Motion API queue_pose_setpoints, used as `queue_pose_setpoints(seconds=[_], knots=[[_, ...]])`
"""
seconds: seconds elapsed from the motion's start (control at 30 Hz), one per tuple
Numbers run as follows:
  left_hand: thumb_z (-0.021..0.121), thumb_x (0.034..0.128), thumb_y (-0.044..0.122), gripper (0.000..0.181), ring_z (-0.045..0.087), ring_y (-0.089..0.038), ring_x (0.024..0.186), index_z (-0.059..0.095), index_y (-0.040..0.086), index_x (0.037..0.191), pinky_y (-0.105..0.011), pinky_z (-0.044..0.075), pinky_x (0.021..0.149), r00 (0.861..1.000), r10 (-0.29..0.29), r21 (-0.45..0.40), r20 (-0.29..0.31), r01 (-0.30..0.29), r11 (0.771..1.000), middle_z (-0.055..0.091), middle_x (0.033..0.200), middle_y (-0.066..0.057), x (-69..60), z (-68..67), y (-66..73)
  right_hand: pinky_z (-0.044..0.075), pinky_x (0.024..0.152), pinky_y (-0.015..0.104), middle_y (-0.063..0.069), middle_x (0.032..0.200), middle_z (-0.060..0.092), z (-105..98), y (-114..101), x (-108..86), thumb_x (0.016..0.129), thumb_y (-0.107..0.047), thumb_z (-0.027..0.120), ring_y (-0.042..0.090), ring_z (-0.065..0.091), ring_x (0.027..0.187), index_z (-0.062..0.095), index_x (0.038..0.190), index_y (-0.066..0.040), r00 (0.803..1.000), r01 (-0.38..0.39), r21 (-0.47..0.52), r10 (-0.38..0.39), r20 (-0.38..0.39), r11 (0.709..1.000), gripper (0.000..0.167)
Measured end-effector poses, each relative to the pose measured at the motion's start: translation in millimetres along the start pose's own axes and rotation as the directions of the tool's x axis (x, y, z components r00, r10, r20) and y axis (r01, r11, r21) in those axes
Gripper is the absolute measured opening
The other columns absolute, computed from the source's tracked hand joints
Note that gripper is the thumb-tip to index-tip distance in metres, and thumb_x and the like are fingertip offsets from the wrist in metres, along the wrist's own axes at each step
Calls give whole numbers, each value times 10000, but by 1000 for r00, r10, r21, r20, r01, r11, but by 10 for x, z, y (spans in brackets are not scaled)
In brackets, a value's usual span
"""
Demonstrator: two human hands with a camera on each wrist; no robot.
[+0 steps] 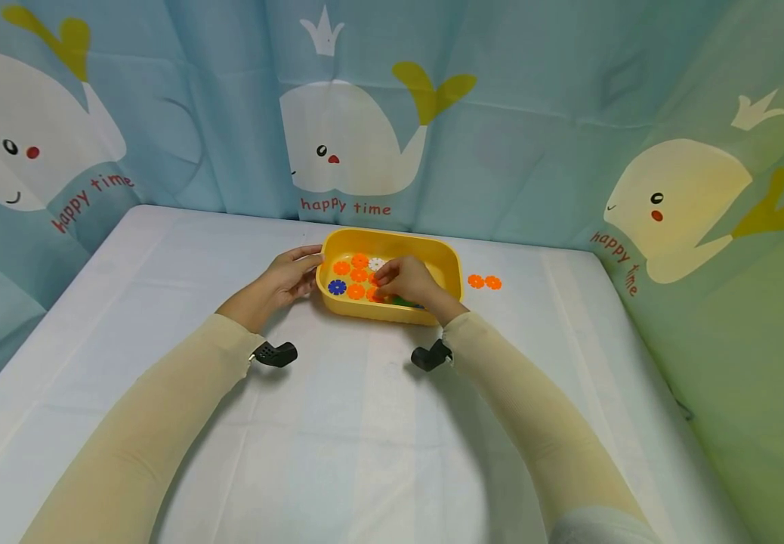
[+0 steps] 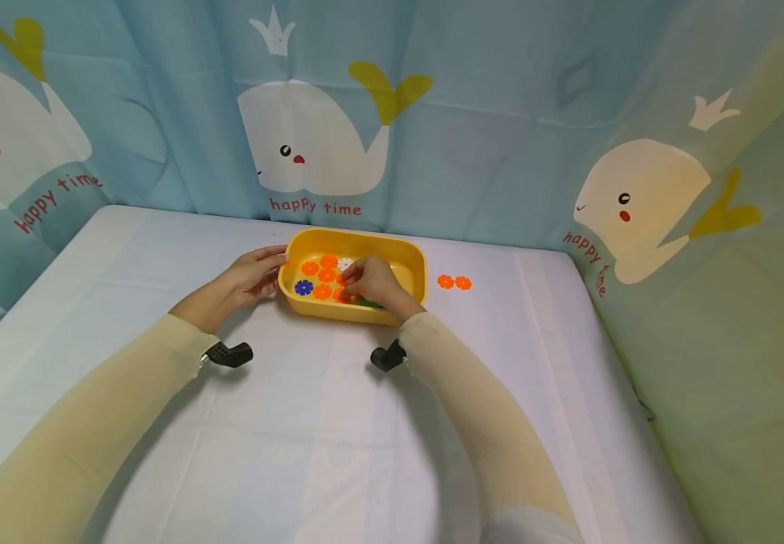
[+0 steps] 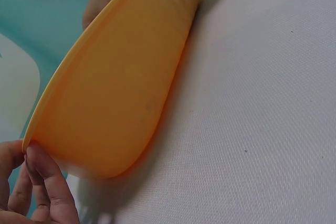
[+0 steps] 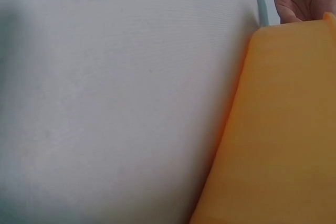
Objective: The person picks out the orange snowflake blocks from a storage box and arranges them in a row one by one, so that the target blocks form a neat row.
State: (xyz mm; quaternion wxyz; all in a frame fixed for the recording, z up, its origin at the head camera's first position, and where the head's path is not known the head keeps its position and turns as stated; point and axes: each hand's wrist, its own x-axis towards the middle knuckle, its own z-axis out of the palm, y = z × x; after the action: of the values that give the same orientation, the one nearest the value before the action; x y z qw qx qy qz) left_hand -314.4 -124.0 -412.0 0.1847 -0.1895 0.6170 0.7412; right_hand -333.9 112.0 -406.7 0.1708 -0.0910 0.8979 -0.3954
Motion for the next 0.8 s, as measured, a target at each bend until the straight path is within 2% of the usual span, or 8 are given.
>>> queue_pose_setpoints(seconds=[0.27,0.43,0.8], knots=[[590,996,243,409,511,-90,616,528,223,1400,-142,480,541,1000,10,-5,12,-10,1000,554,1133,-48,-20,0,13,504,727,200,80,921,674,29,8,12,798,-96,817,192,578,842,711,993,-33,998,53,-76,-55,-18,996,231],[597,992,242,423,518,-88,621,521,220,1408,-143,490,553,1000,6,-12,20,-6,1000,557,1146,-50,-15,-5,13,514,764,223,82,912,675,34,12,14,784,-83,826,193,586,834,709,974,-29,997,68,-90,-71,-28,994,229],[600,990,251,430,483,-91,593,518,218,1411,-137,433,499,1000,11,4,23,-11,1000,556,1093,-50,-13,-13,2,508,771,229,78,911,682,44,39,25,791,-119,827,194,585,831,717,967,-38,996,78,-99,-81,-26,992,223]])
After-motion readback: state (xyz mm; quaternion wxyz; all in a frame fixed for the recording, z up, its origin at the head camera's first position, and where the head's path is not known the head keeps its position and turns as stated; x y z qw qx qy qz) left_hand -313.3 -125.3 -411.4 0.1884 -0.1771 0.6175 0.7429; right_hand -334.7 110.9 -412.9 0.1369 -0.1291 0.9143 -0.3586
